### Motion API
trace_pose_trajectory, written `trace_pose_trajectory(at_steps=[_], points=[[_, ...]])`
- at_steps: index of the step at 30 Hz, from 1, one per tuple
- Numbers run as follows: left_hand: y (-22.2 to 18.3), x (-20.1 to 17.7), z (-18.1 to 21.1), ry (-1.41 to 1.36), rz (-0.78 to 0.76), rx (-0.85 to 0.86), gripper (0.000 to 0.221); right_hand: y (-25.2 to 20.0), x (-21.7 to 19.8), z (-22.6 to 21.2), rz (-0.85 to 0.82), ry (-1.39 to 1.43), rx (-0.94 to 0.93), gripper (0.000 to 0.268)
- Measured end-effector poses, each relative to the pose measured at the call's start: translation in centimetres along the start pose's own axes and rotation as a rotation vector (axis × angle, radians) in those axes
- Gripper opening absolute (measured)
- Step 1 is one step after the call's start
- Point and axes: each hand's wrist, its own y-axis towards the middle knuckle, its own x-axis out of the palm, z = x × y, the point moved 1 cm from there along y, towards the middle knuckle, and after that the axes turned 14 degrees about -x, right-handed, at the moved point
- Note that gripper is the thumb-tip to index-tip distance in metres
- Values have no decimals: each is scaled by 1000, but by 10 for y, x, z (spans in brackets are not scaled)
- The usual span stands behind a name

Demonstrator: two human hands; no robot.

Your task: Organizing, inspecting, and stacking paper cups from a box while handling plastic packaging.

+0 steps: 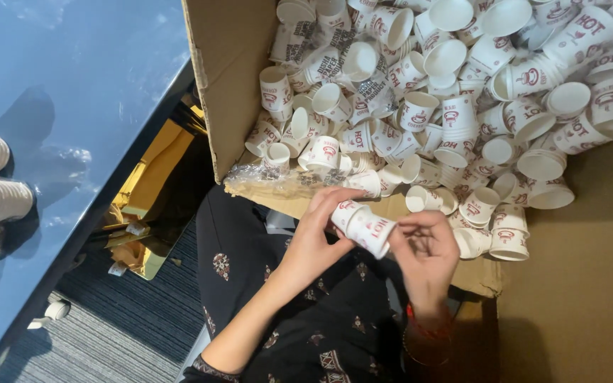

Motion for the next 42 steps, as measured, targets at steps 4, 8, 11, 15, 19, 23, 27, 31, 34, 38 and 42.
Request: trace_pose_trajectory(at_steps=[4,8,11,15,19,23,27,31,34,38,42], points=[[-4,-3,12,-12,-64,-20,60,-1,17,6,-50,-171,-8,11],[-4,-2,1,-43,-99,138,62,10,25,5,-194,-280,-151,5],[-4,-8,-9,-153,-66,62,54,31,33,-4,-232,-381,-190,11],[-4,-18,-8,-262,20,-9,49,42,38,6,-295,-790,-394,34],[-4,-20,-5,-241,71,-23,48,39,39,25,-235,-703,-326,31],[-6,-20,3,-108,126,-60,46,36,34,37,-203,-575,-104,24],[-3,-18,-1,15,147,-174,47,35,36,37,-186,-450,-10,24],[-4,-15,-10,130,177,207,50,29,42,37,-162,-252,25,22],[-5,-16,-2,78,121,40,50,28,41,29,-201,-368,36,24],[-6,-17,-1,71,111,-2,51,28,32,31,-156,-284,-74,21],[-8,-15,-3,60,121,73,49,30,32,13,-90,-310,-87,20]])
